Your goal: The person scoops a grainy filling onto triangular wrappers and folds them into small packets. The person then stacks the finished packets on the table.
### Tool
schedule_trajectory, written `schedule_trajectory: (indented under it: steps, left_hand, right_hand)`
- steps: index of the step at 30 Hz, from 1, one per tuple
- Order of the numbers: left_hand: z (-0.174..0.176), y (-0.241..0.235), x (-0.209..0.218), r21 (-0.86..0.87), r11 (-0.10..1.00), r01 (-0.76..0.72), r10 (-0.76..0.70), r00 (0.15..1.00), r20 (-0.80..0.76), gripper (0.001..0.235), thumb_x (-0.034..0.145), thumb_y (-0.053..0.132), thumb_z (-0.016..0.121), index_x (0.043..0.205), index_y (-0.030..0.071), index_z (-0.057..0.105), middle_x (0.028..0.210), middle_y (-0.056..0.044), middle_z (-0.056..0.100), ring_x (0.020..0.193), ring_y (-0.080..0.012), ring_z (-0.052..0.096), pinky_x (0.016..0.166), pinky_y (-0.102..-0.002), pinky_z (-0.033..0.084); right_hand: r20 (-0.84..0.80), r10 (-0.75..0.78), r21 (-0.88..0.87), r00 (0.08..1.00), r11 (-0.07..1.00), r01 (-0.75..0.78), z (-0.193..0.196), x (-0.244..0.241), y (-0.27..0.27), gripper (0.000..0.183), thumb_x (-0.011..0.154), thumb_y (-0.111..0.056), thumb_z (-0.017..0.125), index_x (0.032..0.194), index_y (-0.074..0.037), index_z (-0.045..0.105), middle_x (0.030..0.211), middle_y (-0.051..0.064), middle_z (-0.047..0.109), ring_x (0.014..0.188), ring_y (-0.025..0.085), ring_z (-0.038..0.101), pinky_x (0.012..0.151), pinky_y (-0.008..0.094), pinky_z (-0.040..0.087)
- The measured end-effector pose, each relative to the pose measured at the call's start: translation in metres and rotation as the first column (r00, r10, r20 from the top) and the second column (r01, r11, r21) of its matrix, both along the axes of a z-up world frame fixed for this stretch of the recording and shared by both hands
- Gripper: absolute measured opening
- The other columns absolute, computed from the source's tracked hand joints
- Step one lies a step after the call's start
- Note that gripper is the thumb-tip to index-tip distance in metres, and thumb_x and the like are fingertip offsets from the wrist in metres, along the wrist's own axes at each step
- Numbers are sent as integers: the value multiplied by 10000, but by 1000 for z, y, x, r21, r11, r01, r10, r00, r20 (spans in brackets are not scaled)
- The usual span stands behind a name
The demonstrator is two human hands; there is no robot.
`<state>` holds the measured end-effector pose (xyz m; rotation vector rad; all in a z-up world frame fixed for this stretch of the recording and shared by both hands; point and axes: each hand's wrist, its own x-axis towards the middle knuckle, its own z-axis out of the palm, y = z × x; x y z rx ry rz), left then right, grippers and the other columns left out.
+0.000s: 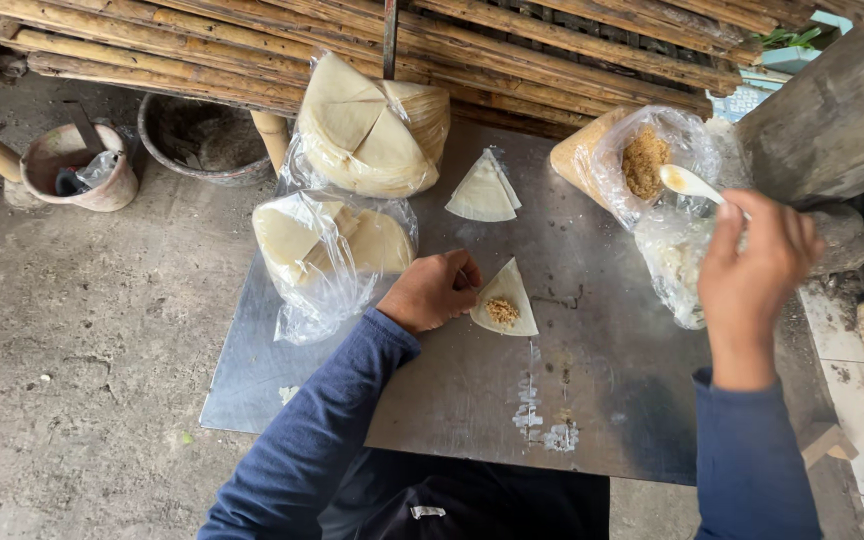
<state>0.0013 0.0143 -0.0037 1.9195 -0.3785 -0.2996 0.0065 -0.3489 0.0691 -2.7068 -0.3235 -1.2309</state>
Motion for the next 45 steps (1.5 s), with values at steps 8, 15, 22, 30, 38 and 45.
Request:
schedule_trajectory:
  steps: [8, 15, 22, 30, 38, 45]
  left_hand:
    - [1, 1, 3, -73, 997, 24, -28, 998, -49, 165, 863, 110, 694, 991, 17, 651, 771, -71, 720, 663, -137, 694, 629, -299, 574]
    - [-1, 1, 1, -6, 998, 66, -65, 996, 54, 204, 837, 82, 735, 1012, 13, 656, 801, -73, 713, 695, -150, 696, 656, -310, 565]
    - [-3, -6, -3, -59, 995, 79, -72, 990, 119, 222, 840, 96, 763, 1024, 25, 661, 866, -63, 737, 790, -137, 715, 744, -286, 584]
    - [4, -9, -7, -34, 994, 100, -95, 986, 135, 234, 846, 95, 767, 1045, 36, 659, 903, -67, 755, 820, -143, 741, 768, -294, 599]
    - [-2, -16, -7, 18, 995, 100, -102, 968, 229, 208, 859, 106, 760, 1020, 42, 643, 879, -76, 732, 788, -171, 746, 732, -313, 610]
    - [-5, -16, -7, 46, 994, 95, -105, 940, 324, 212, 823, 89, 762, 979, 30, 632, 906, -118, 686, 773, -222, 725, 715, -337, 596]
  right_hand:
    - [-423, 377, 83, 824, 922, -379, -14, -14, 55, 343, 880, -244, 765, 1204, -156, 696, 1247, 142, 601, 1220, 358, 534, 1047, 499, 426]
    - [-717, 536, 255, 446, 797, -547, -44, -31, 89, 191, 860, -156, 761, 1034, -85, 726, 1027, 57, 651, 878, 218, 688, 783, 350, 561]
    - [-616, 580, 189, 533, 766, -615, -39, -40, 98, 131, 894, -118, 725, 1010, -78, 679, 919, 58, 637, 835, 249, 675, 764, 383, 537]
    - [-526, 622, 245, 580, 764, -597, -53, -42, 107, 170, 904, -78, 716, 1058, -81, 644, 983, 68, 680, 904, 274, 667, 796, 387, 535]
    - [-433, 645, 260, 630, 758, -598, -63, -42, 117, 184, 893, -66, 733, 1064, -98, 673, 994, 56, 693, 942, 260, 671, 818, 382, 553]
    - [-462, 623, 374, 631, 782, -498, -67, -41, 117, 234, 863, -109, 788, 1056, -87, 657, 1041, 61, 681, 959, 239, 684, 798, 339, 570]
